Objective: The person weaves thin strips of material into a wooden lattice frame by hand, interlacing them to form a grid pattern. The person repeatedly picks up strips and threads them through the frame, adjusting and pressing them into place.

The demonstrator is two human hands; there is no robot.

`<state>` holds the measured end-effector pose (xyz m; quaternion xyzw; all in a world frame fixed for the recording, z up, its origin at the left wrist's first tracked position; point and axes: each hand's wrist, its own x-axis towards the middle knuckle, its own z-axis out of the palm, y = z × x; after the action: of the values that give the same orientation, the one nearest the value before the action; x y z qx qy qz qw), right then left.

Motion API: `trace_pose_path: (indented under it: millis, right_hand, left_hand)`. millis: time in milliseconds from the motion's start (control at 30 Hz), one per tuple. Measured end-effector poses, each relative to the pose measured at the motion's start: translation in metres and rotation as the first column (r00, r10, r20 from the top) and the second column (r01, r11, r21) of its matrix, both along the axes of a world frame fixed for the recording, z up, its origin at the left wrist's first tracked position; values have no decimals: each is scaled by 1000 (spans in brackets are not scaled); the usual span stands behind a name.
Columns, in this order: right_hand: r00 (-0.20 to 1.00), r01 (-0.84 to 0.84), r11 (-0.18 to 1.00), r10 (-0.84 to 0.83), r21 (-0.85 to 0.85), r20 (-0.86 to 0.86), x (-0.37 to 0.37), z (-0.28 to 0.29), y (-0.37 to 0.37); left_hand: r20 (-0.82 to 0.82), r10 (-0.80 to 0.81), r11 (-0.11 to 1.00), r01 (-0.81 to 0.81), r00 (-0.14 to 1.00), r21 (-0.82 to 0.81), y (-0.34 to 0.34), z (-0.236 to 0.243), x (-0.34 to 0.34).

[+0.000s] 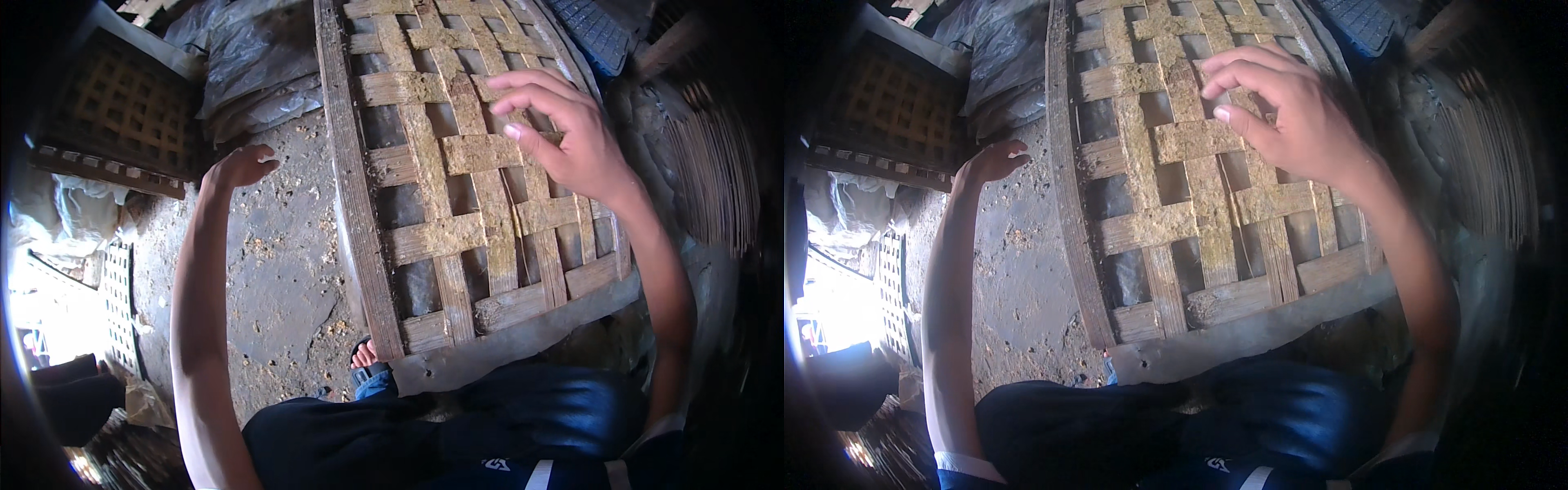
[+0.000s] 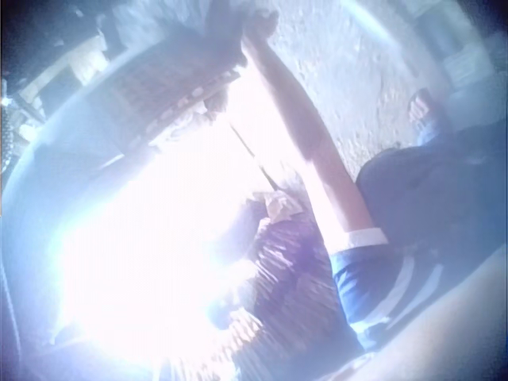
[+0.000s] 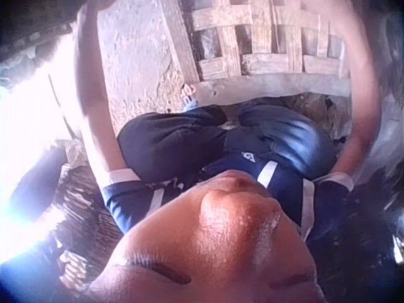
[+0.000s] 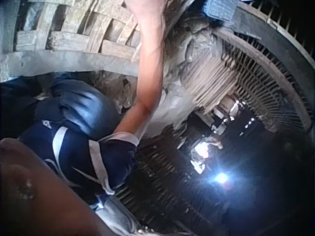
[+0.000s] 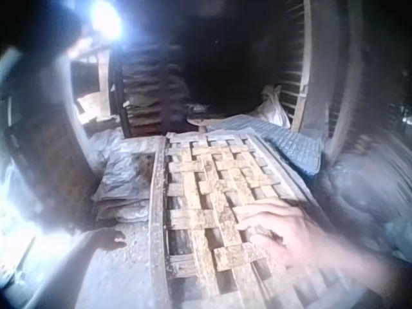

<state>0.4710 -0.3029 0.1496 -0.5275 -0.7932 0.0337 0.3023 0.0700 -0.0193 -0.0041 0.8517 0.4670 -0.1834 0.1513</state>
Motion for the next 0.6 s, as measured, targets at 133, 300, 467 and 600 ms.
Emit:
trace_pose_path:
  millis: [133, 300, 467, 600]
  right_hand:
    - [983, -83, 990, 101, -118, 156, -1, 6, -11]
    - [980, -165, 962, 184, -216, 73, -5, 4, -20]
    - [942, -300, 954, 293, 16, 165, -2, -1, -18]
    - [935, -324, 941, 303, 96, 184, 0, -4, -18]
  left_hand:
    - [-10, -44, 999, 44, 999, -7, -5, 2, 6]
    - [-31, -44, 999, 44, 999, 2, -8, 3, 6]
    - [-28, -6, 999, 5, 1000, -37, -10, 8, 10]
    - [-19, 3, 1000, -3, 1000, -27, -9, 4, 9]
